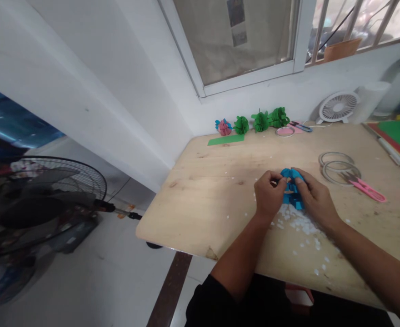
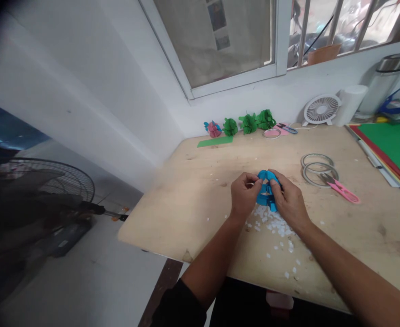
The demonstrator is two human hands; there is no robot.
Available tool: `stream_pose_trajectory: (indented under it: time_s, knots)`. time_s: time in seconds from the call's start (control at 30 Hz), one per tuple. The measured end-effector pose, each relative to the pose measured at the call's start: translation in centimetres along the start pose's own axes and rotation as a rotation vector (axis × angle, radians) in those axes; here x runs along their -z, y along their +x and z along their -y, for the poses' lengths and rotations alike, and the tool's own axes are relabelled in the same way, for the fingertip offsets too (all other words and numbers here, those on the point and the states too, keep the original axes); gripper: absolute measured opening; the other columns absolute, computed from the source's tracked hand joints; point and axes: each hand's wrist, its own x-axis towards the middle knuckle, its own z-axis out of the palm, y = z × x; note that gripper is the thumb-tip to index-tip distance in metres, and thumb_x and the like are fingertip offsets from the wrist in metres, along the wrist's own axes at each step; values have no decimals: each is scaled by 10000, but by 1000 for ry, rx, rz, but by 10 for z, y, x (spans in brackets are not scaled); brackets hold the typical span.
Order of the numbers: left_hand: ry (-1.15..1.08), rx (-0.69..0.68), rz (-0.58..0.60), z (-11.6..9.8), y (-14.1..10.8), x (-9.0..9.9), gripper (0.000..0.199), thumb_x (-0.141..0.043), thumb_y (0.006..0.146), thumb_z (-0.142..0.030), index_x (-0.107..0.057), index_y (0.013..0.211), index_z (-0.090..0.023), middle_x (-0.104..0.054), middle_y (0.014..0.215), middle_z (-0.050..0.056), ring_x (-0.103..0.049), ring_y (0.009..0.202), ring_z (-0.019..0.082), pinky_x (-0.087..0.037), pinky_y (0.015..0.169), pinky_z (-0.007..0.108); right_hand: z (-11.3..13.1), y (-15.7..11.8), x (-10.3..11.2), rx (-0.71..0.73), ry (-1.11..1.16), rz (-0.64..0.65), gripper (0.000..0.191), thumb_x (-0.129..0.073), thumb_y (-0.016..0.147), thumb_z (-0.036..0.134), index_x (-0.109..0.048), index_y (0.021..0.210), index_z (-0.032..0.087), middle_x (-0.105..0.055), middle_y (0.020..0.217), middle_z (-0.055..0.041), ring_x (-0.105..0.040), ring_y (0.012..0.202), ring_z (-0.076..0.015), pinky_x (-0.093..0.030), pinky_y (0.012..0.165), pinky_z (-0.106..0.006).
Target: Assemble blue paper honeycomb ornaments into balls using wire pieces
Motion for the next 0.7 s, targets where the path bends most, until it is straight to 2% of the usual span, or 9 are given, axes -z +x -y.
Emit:
stream_pose_trajectory:
  time_s: [0.13, 0.3, 0.47, 0.7]
  knots:
    - [-235, 138, 41, 3, 5, 2, 140, -733, 701, -254, -633, 648, -172, -634, 643, -16, -573, 610, 103, -470, 635, 234, 0, 0, 1, 30, -52, -3, 529, -476, 930, 566, -696, 1236, 194, -726, 1244, -136, -691, 1118, -331, -545, 960, -506]
    - [-388, 238, 91, 4, 7, 4, 222, -795, 603, -311, -632, 622, -162, -620, 609, -21, -545, 579, 89, -453, 622, 236, 2, 1, 3, 36, -58, -11, 487, -518, 913, 551, -727, 1192, 211, -748, 1200, -118, -721, 1057, -325, -593, 875, -467]
    - [-413, 268, 97, 4, 7, 5, 252, -810, 579, -338, -633, 604, -160, -616, 591, -18, -539, 566, 89, -454, 600, 234, 3, 0, 3, 63, -41, -27, 440, -524, 924, 523, -734, 1180, 234, -766, 1157, -98, -740, 990, -317, -608, 817, -463]
    - [-329, 210, 60, 7, 6, 2, 217, -790, 615, -330, -651, 621, -163, -641, 611, -8, -570, 593, 101, -474, 589, 221, 3, 2, 5, 32, -118, -5, 457, -518, 912, 502, -736, 1181, 204, -759, 1170, -116, -734, 999, -335, -596, 817, -479]
